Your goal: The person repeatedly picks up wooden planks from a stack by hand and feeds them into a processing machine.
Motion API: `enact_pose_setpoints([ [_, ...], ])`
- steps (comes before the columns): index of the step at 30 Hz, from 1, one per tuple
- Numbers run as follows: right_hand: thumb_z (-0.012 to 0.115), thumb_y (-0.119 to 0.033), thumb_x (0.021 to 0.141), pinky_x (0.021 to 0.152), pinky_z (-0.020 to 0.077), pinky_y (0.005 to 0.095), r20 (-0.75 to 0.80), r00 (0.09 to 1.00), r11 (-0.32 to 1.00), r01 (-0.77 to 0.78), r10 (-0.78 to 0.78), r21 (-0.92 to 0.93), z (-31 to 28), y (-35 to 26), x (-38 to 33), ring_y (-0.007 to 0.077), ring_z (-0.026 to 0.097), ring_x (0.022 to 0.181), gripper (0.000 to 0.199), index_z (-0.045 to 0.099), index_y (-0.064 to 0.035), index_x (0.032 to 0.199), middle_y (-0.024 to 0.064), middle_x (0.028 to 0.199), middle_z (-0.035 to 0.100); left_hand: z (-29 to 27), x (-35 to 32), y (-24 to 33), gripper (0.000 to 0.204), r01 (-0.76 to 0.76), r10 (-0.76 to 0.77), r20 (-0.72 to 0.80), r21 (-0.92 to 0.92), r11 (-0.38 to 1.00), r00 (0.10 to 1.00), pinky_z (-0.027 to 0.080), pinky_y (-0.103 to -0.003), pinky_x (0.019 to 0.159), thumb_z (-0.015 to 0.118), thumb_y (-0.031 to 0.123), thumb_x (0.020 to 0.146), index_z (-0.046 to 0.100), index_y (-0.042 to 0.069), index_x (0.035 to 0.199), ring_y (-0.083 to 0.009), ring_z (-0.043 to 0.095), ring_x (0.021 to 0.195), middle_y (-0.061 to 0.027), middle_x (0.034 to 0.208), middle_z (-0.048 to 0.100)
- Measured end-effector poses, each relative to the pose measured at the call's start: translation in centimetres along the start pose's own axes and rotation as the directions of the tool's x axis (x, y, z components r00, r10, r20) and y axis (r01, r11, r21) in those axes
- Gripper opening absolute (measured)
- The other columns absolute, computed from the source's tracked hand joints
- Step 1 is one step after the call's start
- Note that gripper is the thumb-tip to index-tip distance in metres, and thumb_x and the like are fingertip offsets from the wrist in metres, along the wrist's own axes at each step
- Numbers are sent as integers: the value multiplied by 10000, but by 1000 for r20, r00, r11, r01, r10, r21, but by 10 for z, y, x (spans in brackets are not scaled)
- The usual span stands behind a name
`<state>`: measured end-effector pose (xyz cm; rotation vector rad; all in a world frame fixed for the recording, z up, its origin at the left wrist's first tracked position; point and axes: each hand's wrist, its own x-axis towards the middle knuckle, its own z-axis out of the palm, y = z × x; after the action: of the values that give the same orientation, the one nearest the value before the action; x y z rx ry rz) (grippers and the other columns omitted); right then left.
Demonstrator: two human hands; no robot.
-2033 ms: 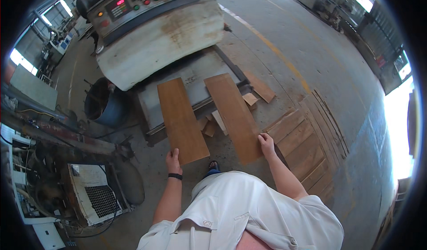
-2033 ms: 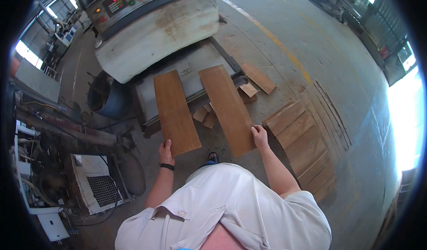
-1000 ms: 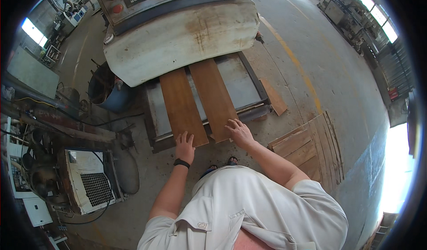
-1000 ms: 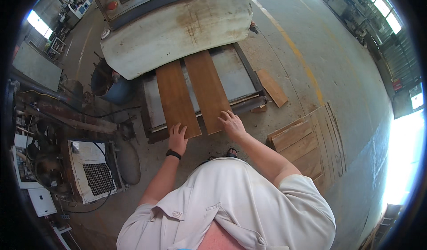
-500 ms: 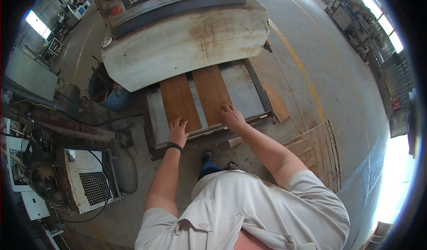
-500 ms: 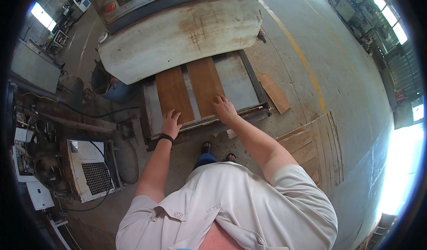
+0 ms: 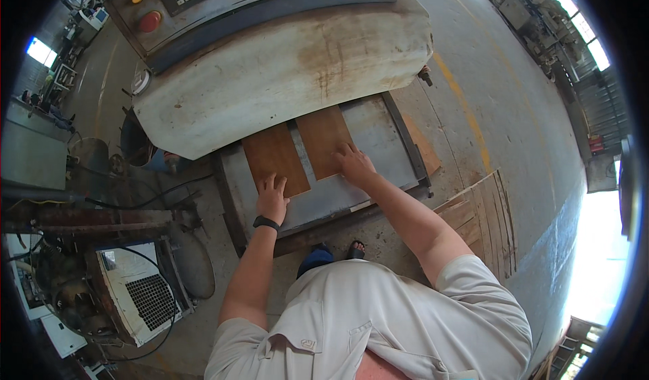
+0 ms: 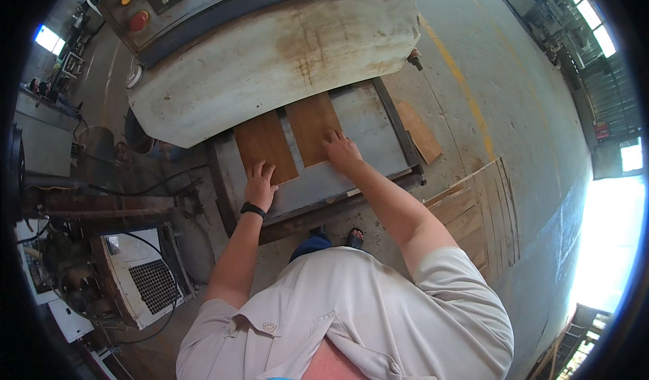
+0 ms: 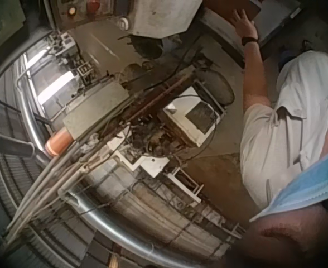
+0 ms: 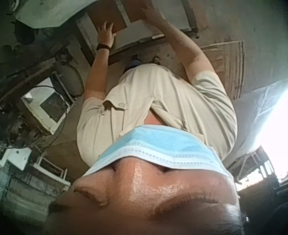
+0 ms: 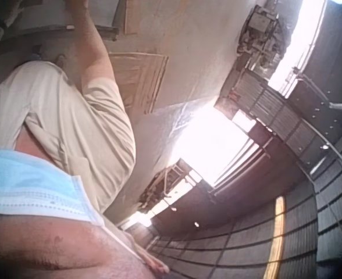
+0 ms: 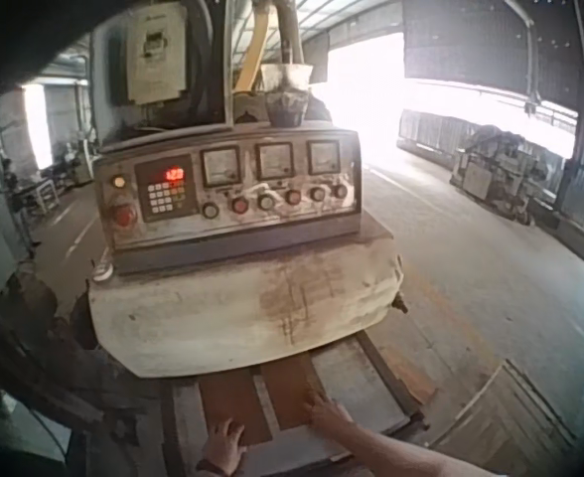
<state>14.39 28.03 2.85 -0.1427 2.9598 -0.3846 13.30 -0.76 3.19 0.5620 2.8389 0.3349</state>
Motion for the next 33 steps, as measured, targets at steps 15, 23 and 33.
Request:
enact_pose_setpoints([
  [15,585,-61,896,1031,462,422,-40,991,983,-133,129,-128,4,-27,51,312,509,1250,562,449,-12,1439,175,1327,522,-10,55,-28,619,-64,65,-53,23,998,996,460,-430,1091,795,159,796,567,140,1371,-370,393,1346,-94,1481,414],
  [23,607,-45,845,1145,363,449,-8,983,979,-182,184,89,-1,-14,60,335,370,1416,726,329,-43,1516,145,1532,398,-14,85,-41,609,-105,107,-76,32,994,991,465,-444,1077,789,171,806,568,144,1373,-386,387,1346,-97,1475,415],
  [33,578,17,842,1067,419,443,-394,855,889,-152,337,432,37,-18,-95,355,484,1273,417,615,-71,1248,132,1380,530,-17,97,-39,576,-149,139,-148,-61,987,979,397,-465,1112,775,185,823,566,81,1351,-372,404,1332,-150,1462,421],
])
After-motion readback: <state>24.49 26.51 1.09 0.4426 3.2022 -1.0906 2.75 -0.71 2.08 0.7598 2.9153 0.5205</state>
